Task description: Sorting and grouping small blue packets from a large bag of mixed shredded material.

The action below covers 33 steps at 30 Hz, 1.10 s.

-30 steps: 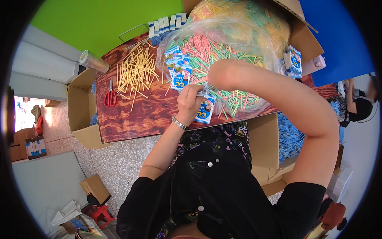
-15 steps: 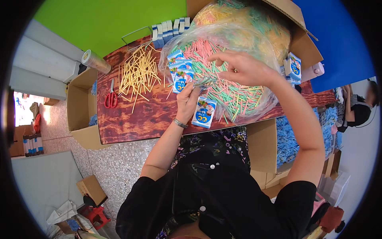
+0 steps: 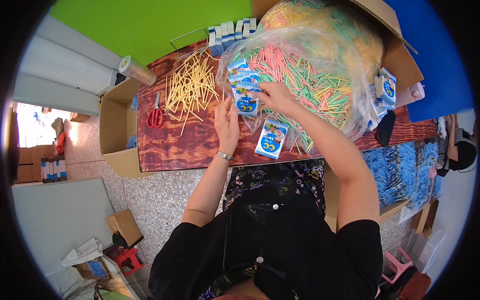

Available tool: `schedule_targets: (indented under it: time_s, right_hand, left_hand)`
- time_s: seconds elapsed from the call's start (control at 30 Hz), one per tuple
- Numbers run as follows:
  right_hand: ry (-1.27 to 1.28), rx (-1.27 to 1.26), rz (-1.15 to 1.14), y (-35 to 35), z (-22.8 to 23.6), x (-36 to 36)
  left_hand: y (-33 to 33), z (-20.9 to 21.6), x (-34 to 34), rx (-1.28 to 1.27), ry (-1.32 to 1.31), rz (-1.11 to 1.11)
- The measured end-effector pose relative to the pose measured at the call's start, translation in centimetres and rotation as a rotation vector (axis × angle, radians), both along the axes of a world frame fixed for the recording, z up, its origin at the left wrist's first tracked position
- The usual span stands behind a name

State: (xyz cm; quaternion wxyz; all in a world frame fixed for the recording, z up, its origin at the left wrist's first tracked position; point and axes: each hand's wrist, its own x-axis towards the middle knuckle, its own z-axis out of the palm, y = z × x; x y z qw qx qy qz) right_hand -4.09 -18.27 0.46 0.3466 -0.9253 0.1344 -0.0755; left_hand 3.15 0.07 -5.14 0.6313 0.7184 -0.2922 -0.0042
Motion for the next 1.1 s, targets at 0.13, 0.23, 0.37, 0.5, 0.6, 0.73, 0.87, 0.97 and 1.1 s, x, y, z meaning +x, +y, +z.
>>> schedule_targets:
  time_s: [0.13, 0.23, 0.37, 0.5, 0.6, 0.73, 0.87, 0.97, 1.1]
  right_hand:
    - [-0.049, 0.033, -0.146, -1.0, -2.6, 0.3]
    - [0.068, -0.098, 0.035, -1.0, -0.8, -2.1]
    - [0.400, -0.384, 0.164, 1.4, 0.2, -5.8]
    - [0.386, -0.342, 0.129, 0.7, -1.3, -7.1]
    - [0.374, -0.415, 0.125, 0.7, -1.3, -7.5]
    - [0.128, -0.541, 0.051, 1.1, -0.2, -9.1]
    - [-0.216, -0.290, 0.068, 1.1, 1.8, -9.8]
    - [-0.039, 0.080, 0.002, 1.4, 3.3, -10.3]
    - [-0.039, 0.124, -0.003, 1.2, 3.4, -10.6]
  left_hand:
    - [-0.3, -0.8, -0.1, 0.153, -0.343, -0.043]
    - [-0.1, -1.9, 0.7, 0.325, -0.417, -0.159]
    - [-0.4, -1.3, 0.2, 0.351, -0.376, -0.132]
    - [-0.5, -0.7, -0.4, 0.368, -0.397, -0.137]
    - [-0.4, -0.1, -1.1, 0.351, -0.451, -0.120]
    - [-0.4, 2.5, -3.1, 0.238, -0.452, -0.187]
    - [-0.4, 2.0, -3.8, 0.251, -0.327, -0.432]
    - [-1.1, 1.7, -4.3, 0.253, 0.117, -0.618]
    - [-1.6, 2.8, -4.0, 0.320, 0.204, -0.709]
